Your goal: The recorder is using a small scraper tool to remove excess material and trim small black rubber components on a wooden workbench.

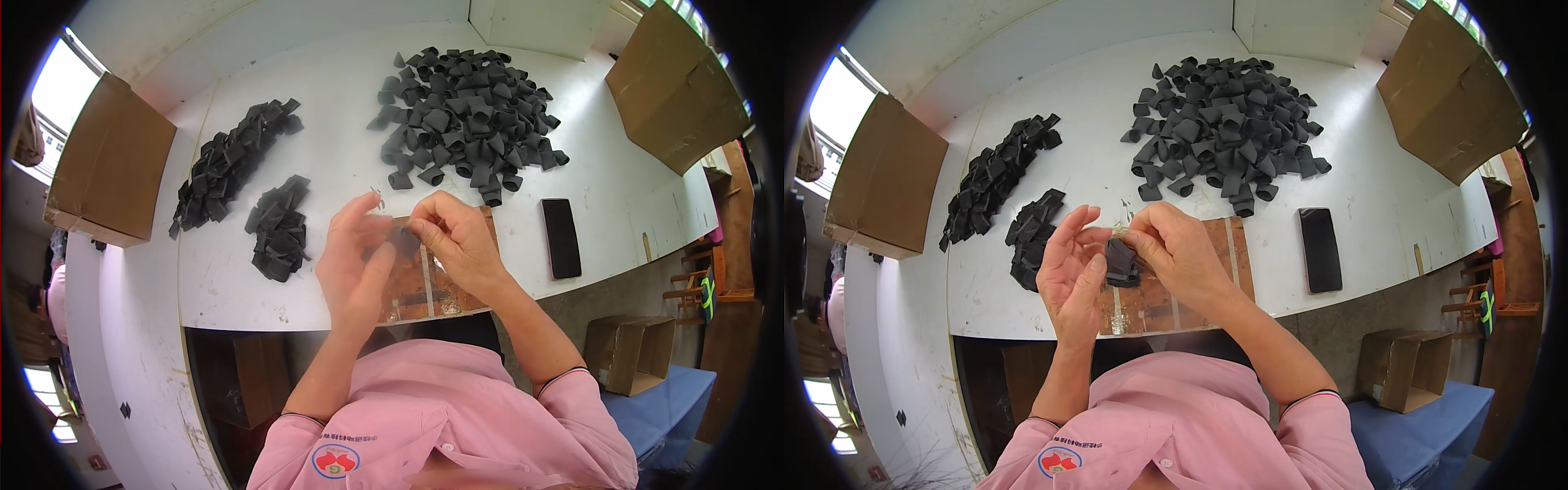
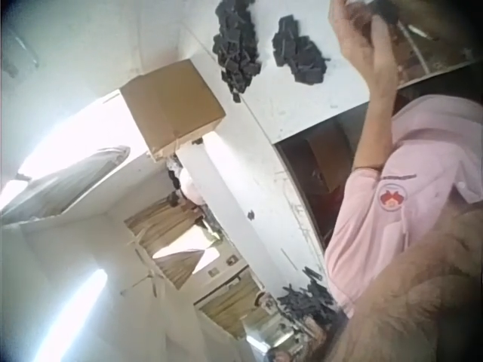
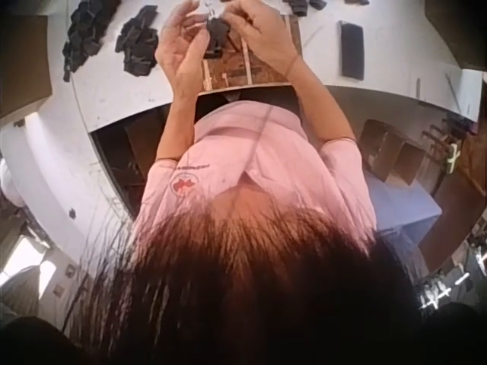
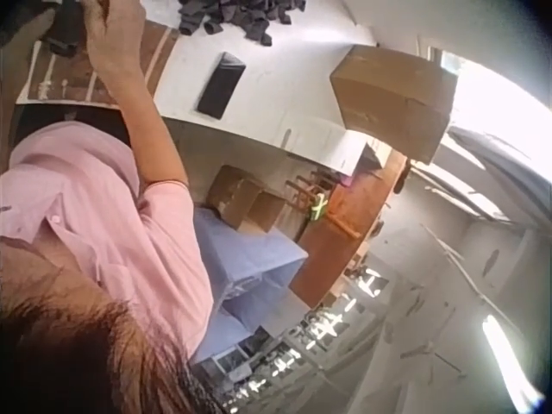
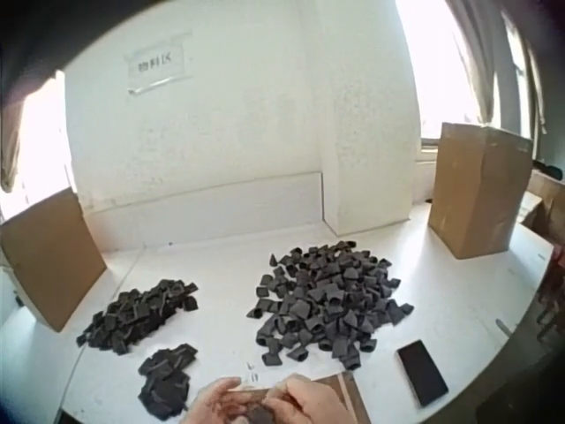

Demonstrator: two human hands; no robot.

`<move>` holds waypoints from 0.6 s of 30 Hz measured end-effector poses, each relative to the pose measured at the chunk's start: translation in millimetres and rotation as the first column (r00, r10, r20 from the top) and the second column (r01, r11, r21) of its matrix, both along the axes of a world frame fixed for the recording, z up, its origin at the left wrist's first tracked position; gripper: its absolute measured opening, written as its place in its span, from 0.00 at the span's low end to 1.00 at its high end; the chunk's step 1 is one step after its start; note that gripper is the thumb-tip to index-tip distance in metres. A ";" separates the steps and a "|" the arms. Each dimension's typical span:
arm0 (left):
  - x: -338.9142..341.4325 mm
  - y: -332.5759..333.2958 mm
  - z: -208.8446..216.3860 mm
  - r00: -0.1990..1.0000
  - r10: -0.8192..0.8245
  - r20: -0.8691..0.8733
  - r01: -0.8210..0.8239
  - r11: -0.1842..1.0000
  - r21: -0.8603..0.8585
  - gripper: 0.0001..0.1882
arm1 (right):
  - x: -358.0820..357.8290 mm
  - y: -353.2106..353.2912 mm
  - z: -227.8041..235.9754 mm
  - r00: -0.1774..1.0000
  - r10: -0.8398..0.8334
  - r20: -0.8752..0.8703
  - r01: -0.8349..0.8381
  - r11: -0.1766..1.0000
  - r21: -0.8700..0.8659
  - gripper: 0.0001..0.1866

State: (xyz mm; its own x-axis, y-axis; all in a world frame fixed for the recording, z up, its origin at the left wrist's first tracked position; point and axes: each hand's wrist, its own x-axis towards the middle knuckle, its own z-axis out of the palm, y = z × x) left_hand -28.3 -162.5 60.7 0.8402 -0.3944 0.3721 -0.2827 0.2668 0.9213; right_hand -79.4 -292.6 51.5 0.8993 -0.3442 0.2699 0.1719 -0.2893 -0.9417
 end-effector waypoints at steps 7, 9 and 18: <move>3.2 -1.7 0.8 0.998 -0.042 0.041 0.044 0.997 -0.058 0.03 | -11.9 12.1 14.4 0.927 -0.091 0.364 0.247 0.878 -0.410 0.11; 2.4 -1.3 5.7 0.985 -0.123 -0.125 0.083 0.955 -0.286 0.04 | -10.0 14.4 17.4 0.948 -0.060 0.314 0.223 0.828 -0.515 0.12; -5.6 3.5 -14.1 0.912 -0.198 -0.360 0.047 0.921 -0.386 0.04 | -2.4 15.0 -3.2 0.883 -0.044 0.468 0.334 0.760 -0.558 0.08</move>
